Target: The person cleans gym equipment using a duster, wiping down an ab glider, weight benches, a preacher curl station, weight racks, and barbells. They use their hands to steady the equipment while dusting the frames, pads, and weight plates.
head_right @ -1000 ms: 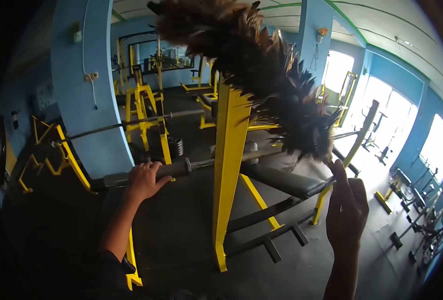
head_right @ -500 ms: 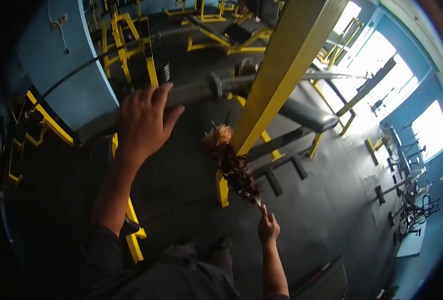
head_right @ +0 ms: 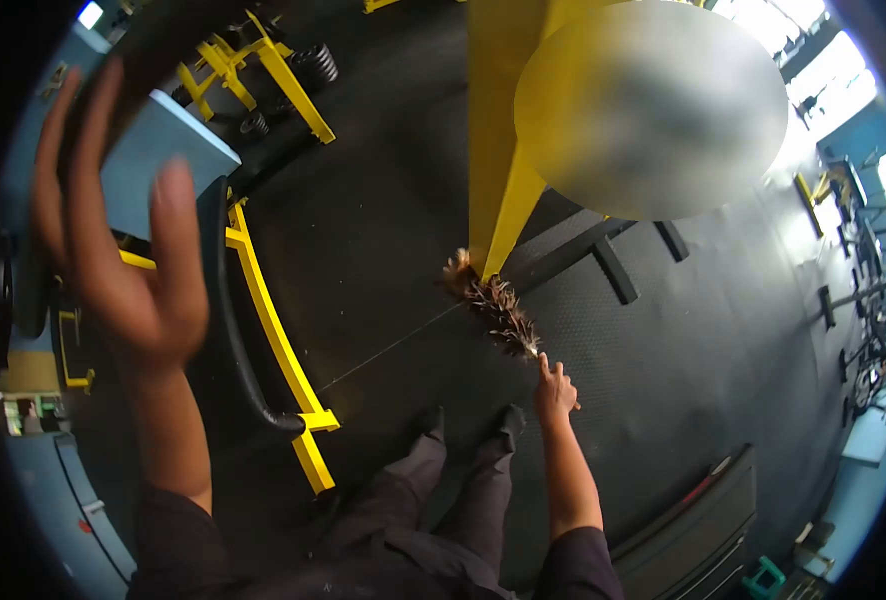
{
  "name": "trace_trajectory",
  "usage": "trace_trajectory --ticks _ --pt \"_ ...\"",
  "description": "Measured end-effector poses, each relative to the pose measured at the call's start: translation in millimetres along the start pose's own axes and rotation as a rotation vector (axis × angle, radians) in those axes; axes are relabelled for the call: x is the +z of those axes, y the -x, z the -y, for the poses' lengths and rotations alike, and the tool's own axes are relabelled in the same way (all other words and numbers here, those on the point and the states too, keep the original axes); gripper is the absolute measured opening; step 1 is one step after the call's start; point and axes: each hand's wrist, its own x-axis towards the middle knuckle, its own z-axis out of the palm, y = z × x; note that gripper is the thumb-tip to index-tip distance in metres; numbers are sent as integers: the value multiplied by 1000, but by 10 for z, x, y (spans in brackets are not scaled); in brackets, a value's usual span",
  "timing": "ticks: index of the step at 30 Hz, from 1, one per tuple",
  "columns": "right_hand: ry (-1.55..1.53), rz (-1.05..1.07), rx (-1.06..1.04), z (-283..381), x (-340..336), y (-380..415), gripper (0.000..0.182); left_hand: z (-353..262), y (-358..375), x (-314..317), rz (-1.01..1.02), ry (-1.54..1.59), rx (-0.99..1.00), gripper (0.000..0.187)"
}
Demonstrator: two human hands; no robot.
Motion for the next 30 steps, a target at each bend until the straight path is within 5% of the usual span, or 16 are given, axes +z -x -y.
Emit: trace_trajectory --ticks 1,7,10,14,16,18,21,22,24,30 --pt "-11 121 80 19 194 -71 47 -131 143 62 3 -104 155 46" --pt "95 373 263 -10 1387 -728 28 -897 1816 919 636 409 13 59" --pt "48 491 391 7 1376 -716 26 -1044 2494 974 897 517 -84 61" --pt "-357 592 507 -192 1827 -486 37 -1129 3031 908 1057 567 -162 62" --pt "-499 669 395 -265 3153 -407 22 -1158 3026 897 1094 606 -192 62" --pt "-725 647 443 -282 3131 390 16 -1210 2949 904 1046 701 -345 63" --pt "-1385 548 502 962 2553 -229 10 -1211 2626 1037 937 779 -326 70" --pt "-1600 504 520 908 2481 -57 15 -1212 2446 1073 903 773 -303 71" --pt "-1902 519 818 1282 1383 27 15 -1169 2076 1125 767 740 -222 71" --pt "-2165 390 405 2039 -173 842 15 -1060 1276 1197 555 851 -229 76"
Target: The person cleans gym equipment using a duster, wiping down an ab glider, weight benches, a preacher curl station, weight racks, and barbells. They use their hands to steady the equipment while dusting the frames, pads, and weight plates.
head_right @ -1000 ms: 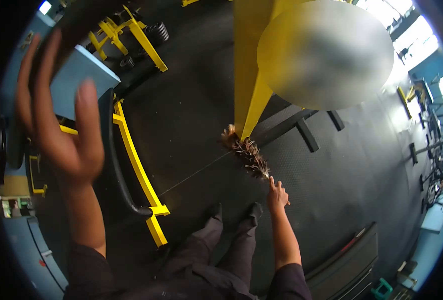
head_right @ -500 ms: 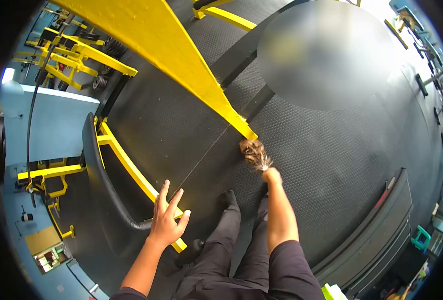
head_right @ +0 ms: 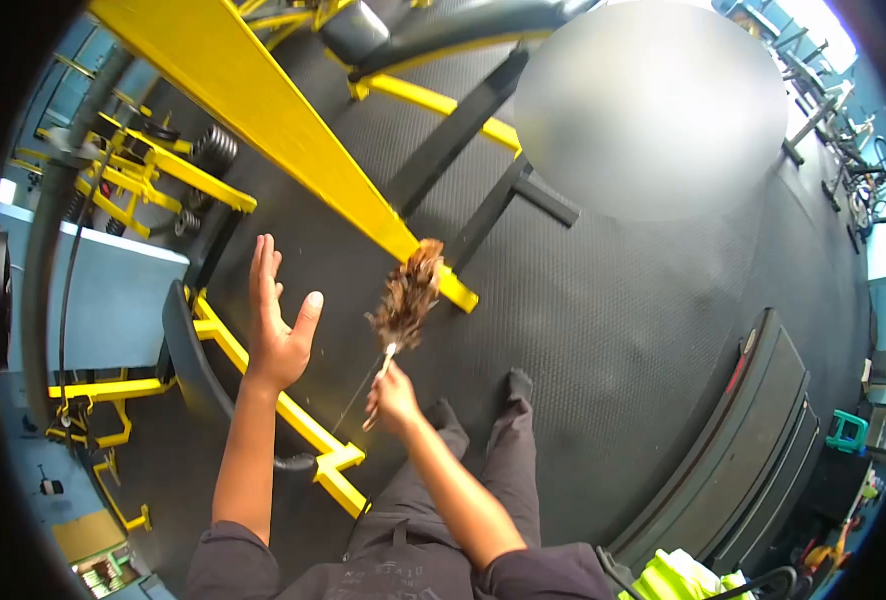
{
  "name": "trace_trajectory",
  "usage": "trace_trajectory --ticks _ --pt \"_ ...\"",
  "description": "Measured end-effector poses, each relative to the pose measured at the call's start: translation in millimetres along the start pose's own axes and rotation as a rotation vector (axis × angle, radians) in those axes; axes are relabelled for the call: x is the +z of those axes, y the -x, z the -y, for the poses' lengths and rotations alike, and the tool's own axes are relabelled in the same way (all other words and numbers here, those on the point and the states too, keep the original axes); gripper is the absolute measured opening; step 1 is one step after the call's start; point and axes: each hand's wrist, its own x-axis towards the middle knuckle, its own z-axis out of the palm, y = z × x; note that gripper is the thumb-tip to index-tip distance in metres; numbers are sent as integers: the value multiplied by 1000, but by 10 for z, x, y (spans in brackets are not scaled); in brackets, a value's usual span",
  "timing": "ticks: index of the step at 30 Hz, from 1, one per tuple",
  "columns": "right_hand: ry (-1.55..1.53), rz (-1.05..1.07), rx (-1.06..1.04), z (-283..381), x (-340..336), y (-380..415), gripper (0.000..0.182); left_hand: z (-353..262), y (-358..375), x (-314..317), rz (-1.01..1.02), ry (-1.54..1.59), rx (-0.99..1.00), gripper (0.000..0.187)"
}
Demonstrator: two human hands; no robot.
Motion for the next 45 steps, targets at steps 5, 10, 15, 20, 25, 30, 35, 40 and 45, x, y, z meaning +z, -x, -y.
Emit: trace_trajectory --ticks 5,10,15,20,25,30,35,40,45 --pt "-214 159 -72 175 798 1106 5 -330 -326 -357 -84 149 60 82" --pt "-94 120 -271 621 1256 1998 45 -582 -551 -771 -144 173 157 81" --pt "294 170 -751 1027 1456 2076 57 -722 -824 -1080 -200 245 323 71" --pt "323 228 -1013 1853 1978 2289 56 -1325 -898 -1671 -231 569 431 65" --pt "645 139 -1598 3198 2599 2500 46 -1551 -1302 -2002 -470 406 737 62" --pt "941 -121 -1735 4471 2639 2911 26 -1714 -1671 -2275 -500 274 682 70" --pt "717 55 -1292 4510 2221 3005 45 -1559 -2103 -2058 -488 60 699 79" --pt "842 45 -1184 3839 1461 2601 31 -1344 -2424 -1488 -799 -144 736 80" --pt "667 227 -951 3237 635 1606 39 -1371 -2504 -1308 -897 50 786 80"
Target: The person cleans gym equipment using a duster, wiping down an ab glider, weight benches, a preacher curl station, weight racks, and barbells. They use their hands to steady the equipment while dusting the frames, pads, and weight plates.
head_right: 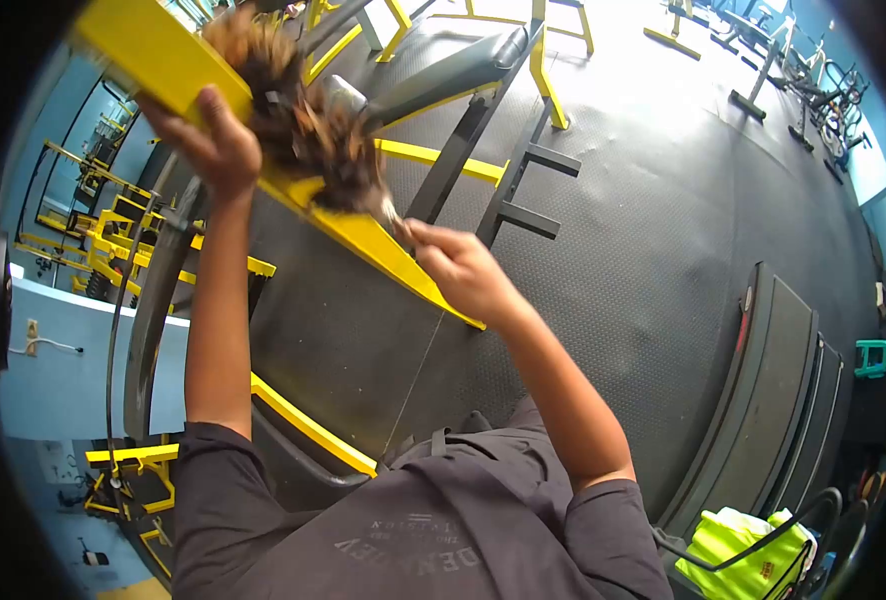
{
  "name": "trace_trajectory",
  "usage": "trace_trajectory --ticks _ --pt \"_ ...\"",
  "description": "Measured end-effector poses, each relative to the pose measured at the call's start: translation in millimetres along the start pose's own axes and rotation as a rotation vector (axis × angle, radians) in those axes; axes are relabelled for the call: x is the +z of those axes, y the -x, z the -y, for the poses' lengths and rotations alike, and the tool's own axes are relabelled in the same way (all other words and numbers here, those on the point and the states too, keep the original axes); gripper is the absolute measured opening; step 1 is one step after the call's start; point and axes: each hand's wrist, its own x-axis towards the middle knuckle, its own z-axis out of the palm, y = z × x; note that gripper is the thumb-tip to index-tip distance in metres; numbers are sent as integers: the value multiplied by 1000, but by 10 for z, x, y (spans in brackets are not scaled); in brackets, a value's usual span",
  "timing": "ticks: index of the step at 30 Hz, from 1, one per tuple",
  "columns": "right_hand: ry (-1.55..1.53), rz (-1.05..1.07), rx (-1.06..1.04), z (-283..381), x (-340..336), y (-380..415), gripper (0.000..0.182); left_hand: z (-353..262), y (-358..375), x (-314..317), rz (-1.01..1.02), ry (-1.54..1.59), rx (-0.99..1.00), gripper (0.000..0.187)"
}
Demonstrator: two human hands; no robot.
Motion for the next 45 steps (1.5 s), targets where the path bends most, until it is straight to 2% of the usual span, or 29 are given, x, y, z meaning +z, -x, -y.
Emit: trace_trajectory --ticks 1,3,5,6,7,8,9,10,11,13,14,15,17,19,21,24,25,28,29,31,33,35,37,38,40,41,44,45 --pt "32 -25 -47 -262 -23 69 39 -16 3 -9 5 -38 8 79" --pt "-88 50 128 -484 -165 272 39 -81 14 -31 1 3 -79 79" --pt "-84 76 121 -891 -294 443 36 -122 38 -23 -14 60 -135 85" --pt "-86 63 105 -1094 -356 518 35 -111 46 -41 -7 -98 -158 92" --pt "-87 43 84 -1296 -433 587 34 -213 -18 -18 20 -130 -142 99" --pt "-68 83 228 -1506 -560 706 34 -246 -5 2 22 -177 -164 101" --pt "-25 53 223 -1721 -609 810 34 -235 9 -11 24 -225 -185 103" --pt "37 52 229 -1949 -684 927 35 -193 32 -6 -3 -194 -202 101" --pt "98 54 234 -2100 -779 1037 36 -313 -8 37 9 -290 -237 96" --pt "176 174 565 -2185 -986 1150 38 -367 46 66 -52 -372 -332 89" --pt "192 209 693 -2232 -1053 1163 39 -341 53 56 -54 -409 -308 87" --pt "247 193 675 -2439 -1089 1239 38 -301 64 35 -54 -447 -284 84" --pt "237 262 821 -2462 -1227 1125 36 -286 106 22 -89 -429 -324 76" --pt "306 175 763 -2689 -1292 1173 36 -252 107 -67 -91 -466 -385 79" --pt "298 150 878 -2756 -1463 1151 35 -248 119 -66 -118 -461 -442 75" --pt "585 261 979 -2919 -1823 1189 37 -317 99 -77 -100 -497 -515 74" --pt "655 280 991 -3054 -1971 1264 39 -334 103 -45 -138 -532 -502 69" --pt "707 262 1224 -3458 -2344 1480 41 -253 68 -183 -138 -527 -439 69" --pt "687 244 1301 -3531 -2408 1472 42 -239 55 -247 -165 -528 -492 70" --pt "712 181 1304 -3646 -2338 1421 44 -241 32 -229 -182 -594 -467 69" --pt "562 116 1216 -3765 -2126 1443 46 -218 -46 -319 -48 -570 -392 67" --pt "392 231 1186 -3802 -1840 1422 48 -229 -47 -217 -68 -590 -393 64" --pt "353 409 1104 -3801 -1512 1440 45 -255 -43 -145 -87 -560 -345 63" --pt "349 414 1114 -3850 -1428 1442 45 -212 -92 -289 -89 -552 -367 62" --pt "445 277 1340 -4020 -1267 1582 44 -213 -155 -423 -72 -559 -391 62" --pt "476 306 1484 -4141 -1301 1605 43 -186 -168 -435 -71 -555 -407 62" --pt "571 522 1525 -4235 -1377 1698 43 -196 -190 -419 -68 -599 -395 60" --pt "565 527 1534 -4150 -1375 1638 43 -184 -223 -468 -46 -597 -405 60"
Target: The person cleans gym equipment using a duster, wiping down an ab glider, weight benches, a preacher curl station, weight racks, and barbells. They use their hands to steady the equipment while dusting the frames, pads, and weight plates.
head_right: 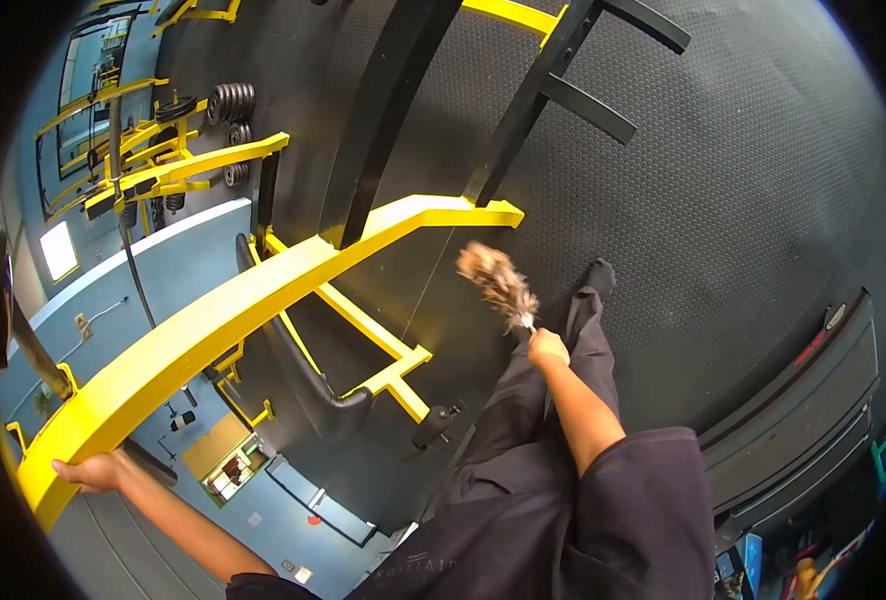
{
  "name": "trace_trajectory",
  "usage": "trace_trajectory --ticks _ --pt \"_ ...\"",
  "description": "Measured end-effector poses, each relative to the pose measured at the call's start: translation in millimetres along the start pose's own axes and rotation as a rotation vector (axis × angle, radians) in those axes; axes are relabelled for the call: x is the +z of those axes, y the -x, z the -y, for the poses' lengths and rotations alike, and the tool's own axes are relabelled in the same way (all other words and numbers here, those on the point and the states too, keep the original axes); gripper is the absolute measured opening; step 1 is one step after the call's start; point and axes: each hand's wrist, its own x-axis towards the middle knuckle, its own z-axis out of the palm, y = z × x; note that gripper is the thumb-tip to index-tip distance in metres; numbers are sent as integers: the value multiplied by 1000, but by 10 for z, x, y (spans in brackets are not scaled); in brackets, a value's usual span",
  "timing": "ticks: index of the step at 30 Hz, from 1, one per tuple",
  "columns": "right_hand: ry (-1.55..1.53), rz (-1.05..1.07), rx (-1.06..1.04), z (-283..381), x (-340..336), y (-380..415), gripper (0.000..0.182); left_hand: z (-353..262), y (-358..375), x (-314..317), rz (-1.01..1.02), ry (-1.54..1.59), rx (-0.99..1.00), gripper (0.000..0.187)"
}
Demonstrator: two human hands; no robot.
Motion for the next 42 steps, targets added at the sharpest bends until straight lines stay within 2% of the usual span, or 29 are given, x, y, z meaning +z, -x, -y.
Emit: trace_trajectory --ticks 3,4,6,8,12,14,16,22,24,26,28,29,31,33,35,36,37,38,39,40,42 --pt "-1 -203 -440 100 -186 213 35 20 -48 -37 8 -25 -15 60" --pt "20 -250 -439 136 -312 257 38 11 -53 -55 4 -23 -27 60" --pt "17 -287 -296 43 -376 101 40 -11 -31 -40 9 -44 -17 60" --pt "-68 -279 26 -128 -406 -76 43 -26 -8 -20 9 -51 -11 60" --pt "-83 -322 -2 -266 -546 42 40 -100 84 81 -1 -57 -38 58" --pt "-20 -317 -374 -195 -563 190 36 -104 82 67 -27 -82 -52 57" --pt "-27 -293 -473 -49 -522 263 34 -52 -13 -28 83 -5 -89 56" --pt "-119 -181 90 -88 -441 -492 39 0 -61 -48 -50 -111 -70 57" --pt "-126 -201 106 -65 -505 -497 39 -3 -57 -76 -45 -93 -74 56" --pt "-191 -271 11 65 -531 -333 38 15 -69 -76 -41 -72 -82 56" --pt "-195 -312 -157 165 -599 -47 38 25 -44 -44 -123 -113 32 51" --pt "-175 -298 -178 183 -604 40 37 7 -15 -11 -136 -110 27 51" --pt "-92 -313 -251 194 -681 147 34 -89 158 126 -184 -218 243 51" --pt "15 -400 -373 189 -828 153 31 127 313 18 -238 -311 728 30" --pt "54 -414 -435 281 -965 116 30 -139 1276 592 -142 -153 873 23" --pt "96 -412 -502 306 -1023 97 29 -217 1703 733 215 -212 964 19" --pt "141 -481 -579 280 -977 -61 30 -250 2236 891 418 -308 880 20" --pt "188 -485 -603 365 -1059 5 42 -421 2715 1204 747 -184 530 22" --pt "266 -464 -630 412 -1099 -24 49 -405 3126 1485 877 -41 74 43" --pt "342 -447 -661 470 -1165 -83 56 -211 3476 1706 971 35 3 63" --pt "389 -412 -723 526 -1145 -415 59 21 3784 2196 1086 68 -101 79"
